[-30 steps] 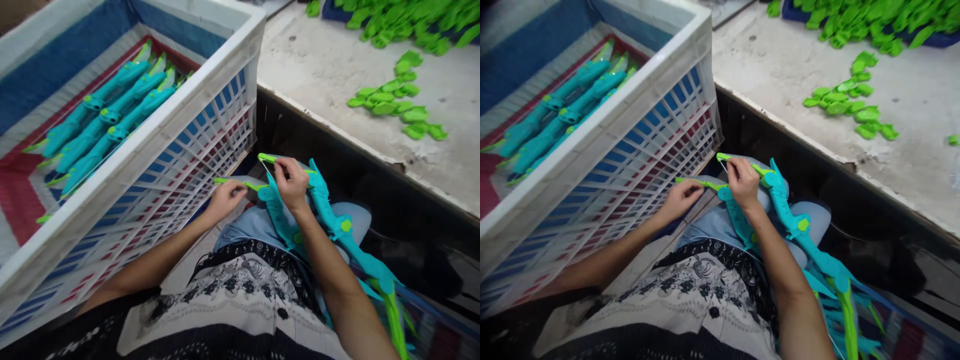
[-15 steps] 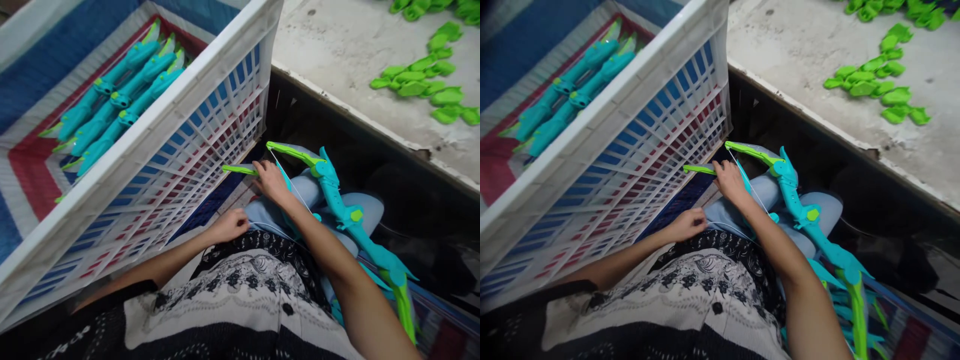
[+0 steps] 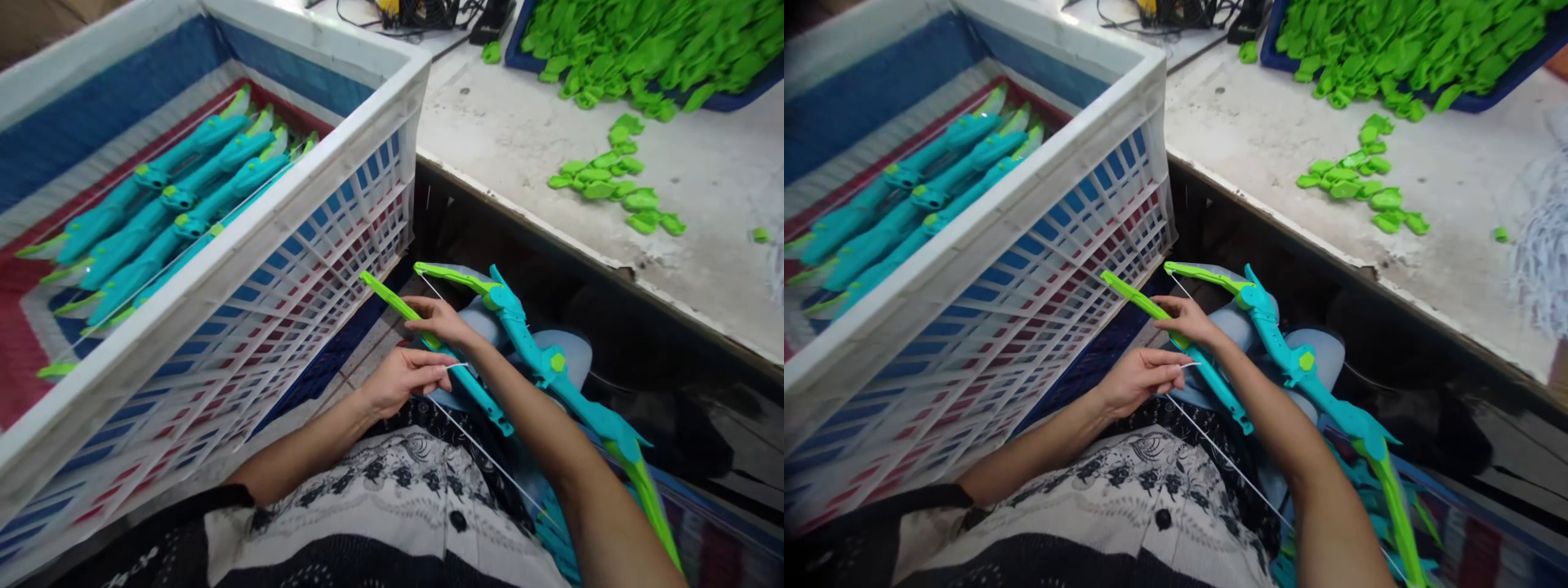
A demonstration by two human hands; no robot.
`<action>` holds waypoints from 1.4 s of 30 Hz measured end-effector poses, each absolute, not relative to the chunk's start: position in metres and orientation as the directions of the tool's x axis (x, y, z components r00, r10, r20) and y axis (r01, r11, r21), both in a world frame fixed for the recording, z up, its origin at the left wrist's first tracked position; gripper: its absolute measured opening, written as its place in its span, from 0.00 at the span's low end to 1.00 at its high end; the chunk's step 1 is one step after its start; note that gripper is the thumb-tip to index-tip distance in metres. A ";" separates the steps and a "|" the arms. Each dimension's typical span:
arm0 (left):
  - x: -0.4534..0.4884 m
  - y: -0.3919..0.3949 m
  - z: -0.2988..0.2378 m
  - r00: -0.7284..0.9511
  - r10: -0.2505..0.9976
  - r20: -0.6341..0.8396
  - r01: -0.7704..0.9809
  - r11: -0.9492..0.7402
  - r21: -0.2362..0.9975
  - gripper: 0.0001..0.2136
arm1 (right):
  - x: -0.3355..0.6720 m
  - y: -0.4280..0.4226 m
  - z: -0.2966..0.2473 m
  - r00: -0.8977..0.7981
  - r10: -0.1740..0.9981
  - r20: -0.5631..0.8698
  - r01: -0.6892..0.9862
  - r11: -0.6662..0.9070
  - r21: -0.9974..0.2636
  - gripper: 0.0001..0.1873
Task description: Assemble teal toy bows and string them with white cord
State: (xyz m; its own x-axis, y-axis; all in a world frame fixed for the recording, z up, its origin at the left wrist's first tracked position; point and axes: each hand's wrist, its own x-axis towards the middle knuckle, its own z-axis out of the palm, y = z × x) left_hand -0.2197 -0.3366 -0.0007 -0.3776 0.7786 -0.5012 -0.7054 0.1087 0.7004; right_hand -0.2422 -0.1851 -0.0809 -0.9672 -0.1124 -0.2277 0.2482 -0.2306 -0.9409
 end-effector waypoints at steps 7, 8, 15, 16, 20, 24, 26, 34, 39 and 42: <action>-0.241 -0.365 0.003 -0.502 0.744 -0.441 -0.278 0.344 0.897 0.10 | -0.234 -0.180 -0.069 -0.952 -0.082 -0.294 0.305 -0.293 -0.906 0.29; -0.248 -0.369 0.005 -0.540 0.728 -0.422 -0.277 0.320 0.906 0.09 | -0.232 -0.179 -0.068 -0.948 -0.079 -0.309 0.319 -0.294 -0.901 0.29; -0.293 -0.368 0.017 -0.895 0.389 -0.218 -0.202 0.083 0.976 0.10 | -0.217 -0.181 -0.059 -0.914 -0.133 -0.383 0.405 -0.349 -0.845 0.27; -0.295 -0.364 0.018 -0.905 0.380 -0.192 -0.171 0.089 0.981 0.09 | -0.216 -0.181 -0.058 -0.910 -0.137 -0.390 0.413 -0.349 -0.841 0.27; -0.295 -0.355 0.021 -0.937 0.328 -0.117 -0.080 0.125 0.989 0.09 | -0.215 -0.183 -0.056 -0.898 -0.106 -0.427 0.435 -0.368 -0.822 0.28; -0.293 -0.354 0.020 -0.945 0.315 -0.091 -0.049 0.138 0.989 0.09 | -0.215 -0.184 -0.056 -0.880 -0.095 -0.466 0.462 -0.397 -0.793 0.28; -0.293 -0.354 0.020 -0.945 0.319 -0.073 -0.033 0.130 0.991 0.08 | -0.215 -0.184 -0.056 -0.877 -0.088 -0.473 0.466 -0.400 -0.789 0.29; -0.295 -0.350 0.018 -0.946 0.325 -0.016 0.017 0.100 0.995 0.09 | -0.214 -0.185 -0.060 -0.887 -0.067 -0.457 0.445 -0.394 -0.804 0.29; -0.294 -0.351 0.017 -0.943 0.334 -0.004 0.038 0.120 0.992 0.08 | -0.213 -0.185 -0.061 -0.894 -0.083 -0.441 0.436 -0.393 -0.810 0.28; -0.295 -0.350 0.019 -0.933 0.361 0.000 0.034 0.087 0.996 0.09 | -0.213 -0.186 -0.061 -0.900 -0.084 -0.428 0.425 -0.391 -0.817 0.28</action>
